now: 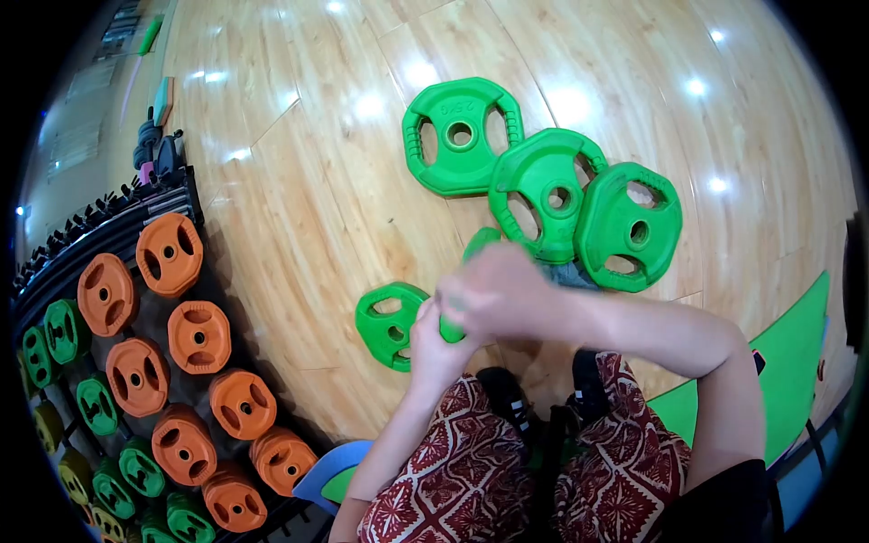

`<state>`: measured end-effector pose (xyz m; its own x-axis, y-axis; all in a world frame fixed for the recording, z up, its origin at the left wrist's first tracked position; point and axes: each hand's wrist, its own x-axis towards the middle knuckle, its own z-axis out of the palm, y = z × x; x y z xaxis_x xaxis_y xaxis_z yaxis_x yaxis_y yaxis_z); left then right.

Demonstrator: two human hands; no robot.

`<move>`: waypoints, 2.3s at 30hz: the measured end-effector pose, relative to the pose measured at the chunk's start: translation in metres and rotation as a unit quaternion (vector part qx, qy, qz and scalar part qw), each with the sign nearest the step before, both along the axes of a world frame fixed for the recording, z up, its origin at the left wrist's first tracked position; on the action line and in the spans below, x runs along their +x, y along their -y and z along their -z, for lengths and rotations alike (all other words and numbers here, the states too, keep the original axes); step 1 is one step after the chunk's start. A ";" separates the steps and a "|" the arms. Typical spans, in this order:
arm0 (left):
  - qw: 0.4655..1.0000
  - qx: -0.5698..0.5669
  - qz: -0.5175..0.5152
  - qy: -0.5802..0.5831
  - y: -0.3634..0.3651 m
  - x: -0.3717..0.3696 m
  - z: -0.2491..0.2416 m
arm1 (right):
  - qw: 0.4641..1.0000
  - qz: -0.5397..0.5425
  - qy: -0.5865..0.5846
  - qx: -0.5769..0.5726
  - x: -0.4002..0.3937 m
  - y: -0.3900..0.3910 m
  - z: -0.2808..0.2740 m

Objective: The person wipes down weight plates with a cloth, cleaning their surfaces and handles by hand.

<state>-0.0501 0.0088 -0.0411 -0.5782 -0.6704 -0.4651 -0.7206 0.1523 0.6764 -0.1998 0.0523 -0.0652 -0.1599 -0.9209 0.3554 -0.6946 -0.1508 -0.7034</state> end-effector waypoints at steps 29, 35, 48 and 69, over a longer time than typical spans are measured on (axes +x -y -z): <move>0.997 -0.037 0.069 0.021 0.001 -0.012 -0.007 | 0.993 0.092 0.077 0.020 -0.014 0.003 0.015; 0.985 -0.088 0.050 -0.139 -0.015 -0.001 0.011 | 0.997 -0.012 0.070 -0.025 0.019 -0.015 -0.014; 0.990 -0.077 0.066 -0.097 -0.013 0.008 0.011 | 0.996 -0.010 0.049 -0.067 0.027 -0.016 -0.017; 0.998 -0.042 0.019 0.035 -0.015 0.029 -0.016 | 0.964 0.031 0.241 0.107 -0.009 0.006 0.052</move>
<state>-0.0212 0.0234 -0.0249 -0.5725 -0.6866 -0.4481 -0.7578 0.2346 0.6088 -0.2092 0.0466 -0.1174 -0.3169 -0.9481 0.0282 -0.2815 0.0656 -0.9573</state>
